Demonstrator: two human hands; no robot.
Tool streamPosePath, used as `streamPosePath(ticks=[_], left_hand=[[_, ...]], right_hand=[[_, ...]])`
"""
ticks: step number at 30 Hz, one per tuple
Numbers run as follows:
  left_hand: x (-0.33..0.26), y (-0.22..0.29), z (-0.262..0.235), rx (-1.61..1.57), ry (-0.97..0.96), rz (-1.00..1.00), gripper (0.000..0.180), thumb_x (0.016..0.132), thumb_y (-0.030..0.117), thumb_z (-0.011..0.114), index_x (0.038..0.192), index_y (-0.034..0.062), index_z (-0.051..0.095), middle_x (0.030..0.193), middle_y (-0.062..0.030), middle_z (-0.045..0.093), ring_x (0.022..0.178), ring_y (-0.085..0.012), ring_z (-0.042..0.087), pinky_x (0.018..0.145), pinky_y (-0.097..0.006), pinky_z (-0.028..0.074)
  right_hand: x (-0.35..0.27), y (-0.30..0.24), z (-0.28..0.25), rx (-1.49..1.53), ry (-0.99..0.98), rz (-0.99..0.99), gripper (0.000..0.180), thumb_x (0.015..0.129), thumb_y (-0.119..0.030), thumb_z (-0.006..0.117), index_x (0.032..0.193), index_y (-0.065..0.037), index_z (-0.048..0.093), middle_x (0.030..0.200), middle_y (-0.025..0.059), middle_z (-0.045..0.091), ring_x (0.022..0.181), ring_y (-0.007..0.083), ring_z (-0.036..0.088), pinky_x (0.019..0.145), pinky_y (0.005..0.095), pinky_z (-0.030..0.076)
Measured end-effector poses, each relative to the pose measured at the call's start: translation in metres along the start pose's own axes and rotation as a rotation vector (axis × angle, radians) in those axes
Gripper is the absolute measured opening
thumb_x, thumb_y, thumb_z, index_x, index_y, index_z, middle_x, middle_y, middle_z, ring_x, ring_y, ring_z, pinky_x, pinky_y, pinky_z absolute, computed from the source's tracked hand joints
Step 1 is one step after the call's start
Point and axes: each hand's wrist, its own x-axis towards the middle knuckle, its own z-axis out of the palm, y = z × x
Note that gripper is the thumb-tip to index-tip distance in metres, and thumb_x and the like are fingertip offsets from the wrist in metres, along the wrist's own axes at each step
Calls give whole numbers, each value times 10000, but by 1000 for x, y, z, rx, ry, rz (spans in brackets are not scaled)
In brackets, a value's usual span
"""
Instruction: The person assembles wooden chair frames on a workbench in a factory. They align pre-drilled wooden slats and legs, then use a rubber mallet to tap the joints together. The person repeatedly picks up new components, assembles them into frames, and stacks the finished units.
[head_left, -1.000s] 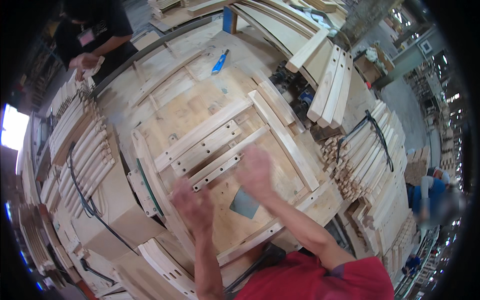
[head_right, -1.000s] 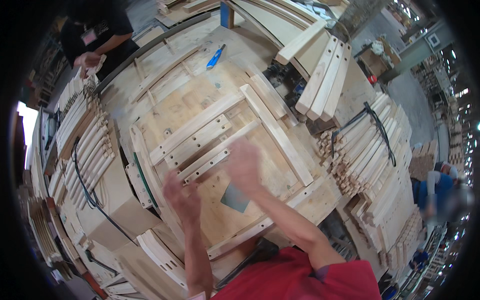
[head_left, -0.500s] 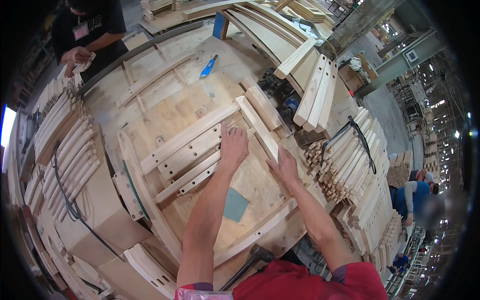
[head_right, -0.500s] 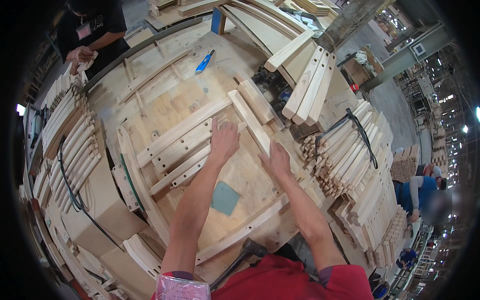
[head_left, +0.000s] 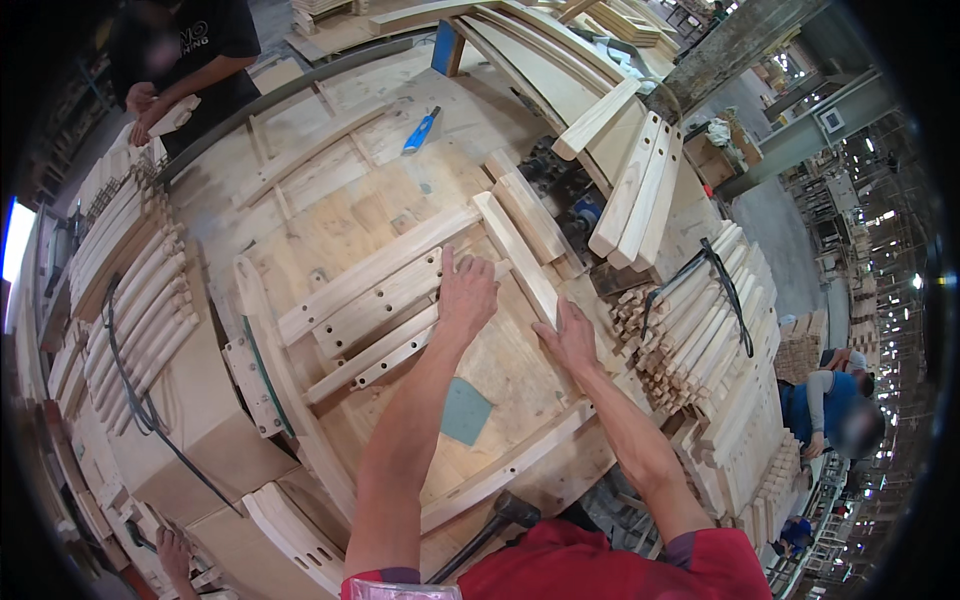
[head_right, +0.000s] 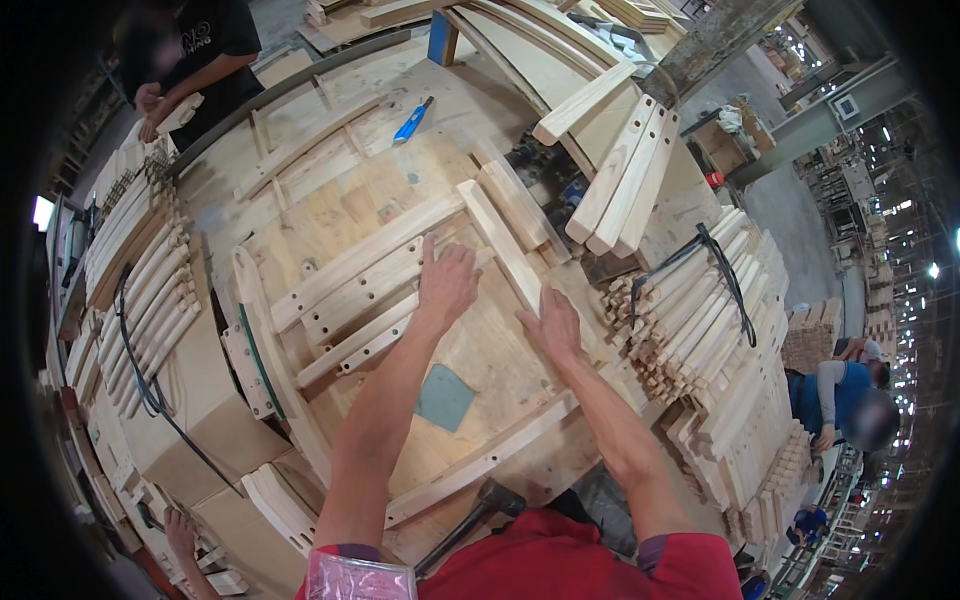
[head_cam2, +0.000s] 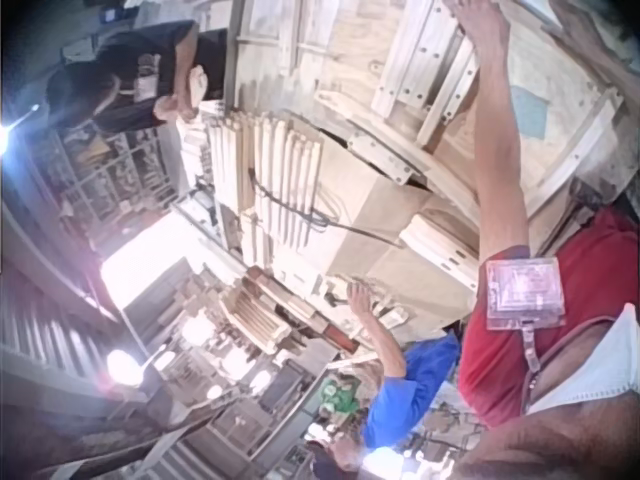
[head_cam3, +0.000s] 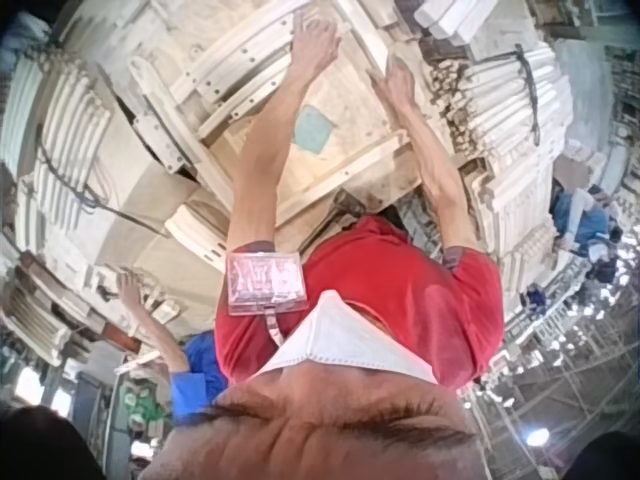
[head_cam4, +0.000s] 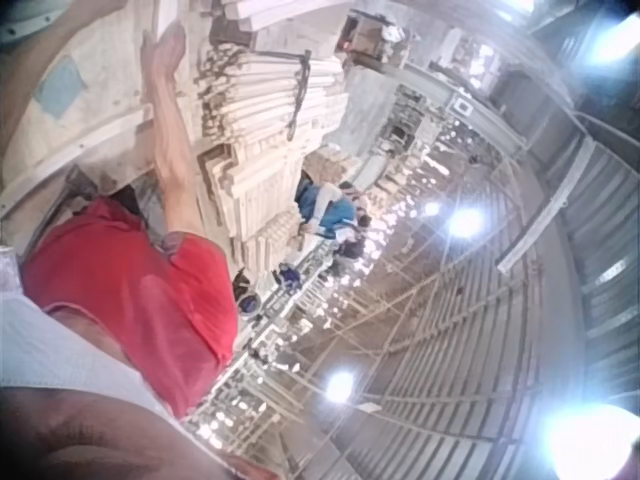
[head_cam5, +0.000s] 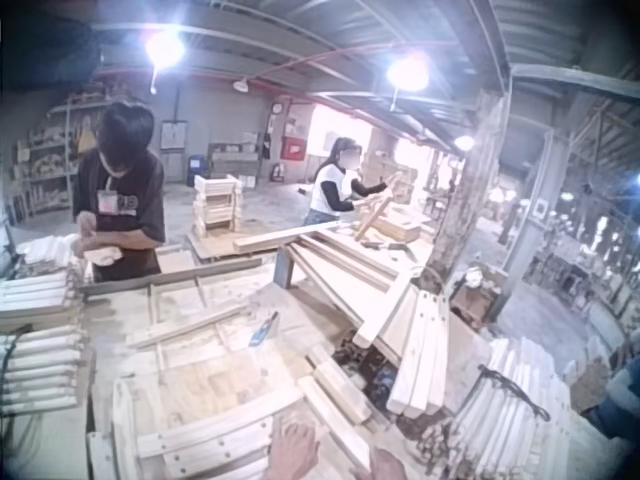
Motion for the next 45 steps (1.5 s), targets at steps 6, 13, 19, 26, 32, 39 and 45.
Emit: streamPosePath(ticks=[6,13,19,26,32,39,45], left_hand=[[-1,-2,2,27,-7,8,261,916,239,685,1113,73,645,1067,-81,639,1130,-237,623,1205,-604,219],[0,-1,4,45,-42,38,412,904,327,706,1205,61,613,1150,-119,618,1238,-284,559,1199,-603,232],[44,-51,-28,133,214,-202,577,855,430,725,1241,24,588,1196,-156,607,1264,-319,529,1124,-538,331],[58,-60,-32,45,-93,-310,497,874,435,690,1160,35,612,1128,-151,648,1096,-328,585,967,-489,409],[56,-61,-28,-12,-32,-316,441,889,399,697,1133,41,617,1128,-148,649,1101,-328,587,980,-486,395],[52,-60,-27,11,8,-318,436,889,390,696,1137,41,616,1107,-148,652,1095,-329,586,990,-482,390],[53,-57,-24,61,25,-309,418,861,381,692,1106,52,610,1088,-124,650,1063,-307,589,961,-480,392]], right_hand=[[2,-2,-2,33,-61,23,603,851,-284,782,1264,46,490,1075,275,631,1015,464,610,872,528,491],[0,-1,-4,36,-54,23,555,861,-274,768,1214,51,491,1067,282,628,1022,475,602,873,534,488],[6,-2,-3,44,-69,-35,570,874,-287,755,1243,58,489,1089,300,622,1039,486,600,879,537,493],[2,8,-1,25,-41,-60,624,892,-339,752,1274,75,483,1077,307,619,1002,489,604,854,541,500],[2,7,0,-4,-20,-25,688,888,-424,758,1251,117,538,1061,337,642,983,486,638,866,518,519],[3,7,-3,11,-65,-40,585,895,-322,759,1237,76,500,998,269,613,944,464,600,817,526,496],[-2,8,-2,15,-55,-66,604,891,-341,763,1241,72,494,1028,271,621,968,464,597,825,527,501]])
